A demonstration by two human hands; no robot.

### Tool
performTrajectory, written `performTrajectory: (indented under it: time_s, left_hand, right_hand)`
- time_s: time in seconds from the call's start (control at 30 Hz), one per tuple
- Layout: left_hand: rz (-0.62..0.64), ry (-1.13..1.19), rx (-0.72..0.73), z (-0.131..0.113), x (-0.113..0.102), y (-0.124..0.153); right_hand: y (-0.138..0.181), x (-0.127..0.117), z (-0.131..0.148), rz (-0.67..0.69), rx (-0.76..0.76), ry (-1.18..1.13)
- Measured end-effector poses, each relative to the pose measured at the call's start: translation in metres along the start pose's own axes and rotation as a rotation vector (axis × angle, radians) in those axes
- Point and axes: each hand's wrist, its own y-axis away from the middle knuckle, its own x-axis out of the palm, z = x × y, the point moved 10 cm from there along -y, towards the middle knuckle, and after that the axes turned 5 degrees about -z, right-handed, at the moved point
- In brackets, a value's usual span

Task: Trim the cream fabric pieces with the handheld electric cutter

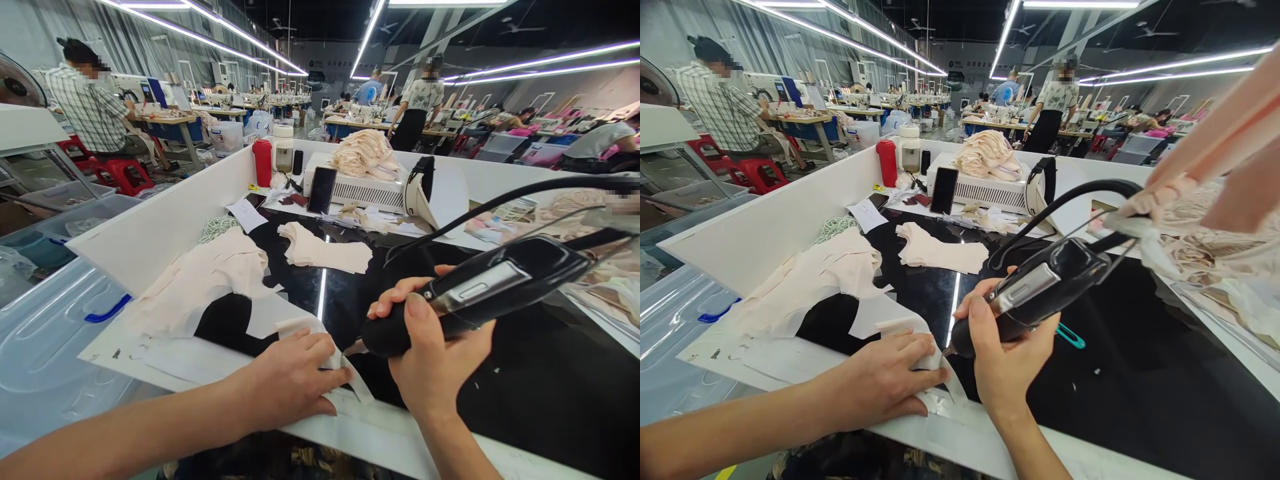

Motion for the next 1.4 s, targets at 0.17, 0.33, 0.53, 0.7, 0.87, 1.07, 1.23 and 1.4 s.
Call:
performTrajectory:
  time_s: [0.17, 0.33, 0.53, 0.7, 0.87, 1.07, 1.23, 1.4]
  left_hand:
    - [-0.007, 0.036, 0.004, 0.004, 0.001, 0.003]
    - [-0.043, 0.172, -0.007, 0.014, -0.01, 0.008]
    - [-0.027, 0.331, -0.102, 0.027, -0.017, 0.006]
    - [-0.014, 0.312, -0.081, 0.028, -0.016, 0.005]
    - [-0.033, 0.255, -0.012, 0.024, -0.017, 0.009]
    - [-0.006, 0.207, 0.023, 0.022, -0.018, 0.014]
    - [0.025, 0.155, 0.037, 0.018, -0.01, 0.013]
    - [0.021, 0.082, 0.071, 0.011, -0.007, 0.012]
  right_hand:
    - [0.003, -0.001, 0.0, -0.006, 0.022, 0.03]
    - [0.009, -0.003, 0.007, -0.033, 0.003, 0.033]
    - [0.013, -0.006, 0.01, -0.035, -0.012, 0.024]
    - [0.016, -0.006, 0.012, -0.028, -0.026, 0.01]
    - [0.018, -0.005, 0.011, -0.03, -0.016, 0.013]
    - [0.019, -0.005, 0.012, -0.027, -0.012, 0.003]
    - [0.018, -0.006, 0.013, -0.036, 0.001, 0.009]
    - [0.017, -0.01, 0.011, -0.061, 0.02, 0.044]
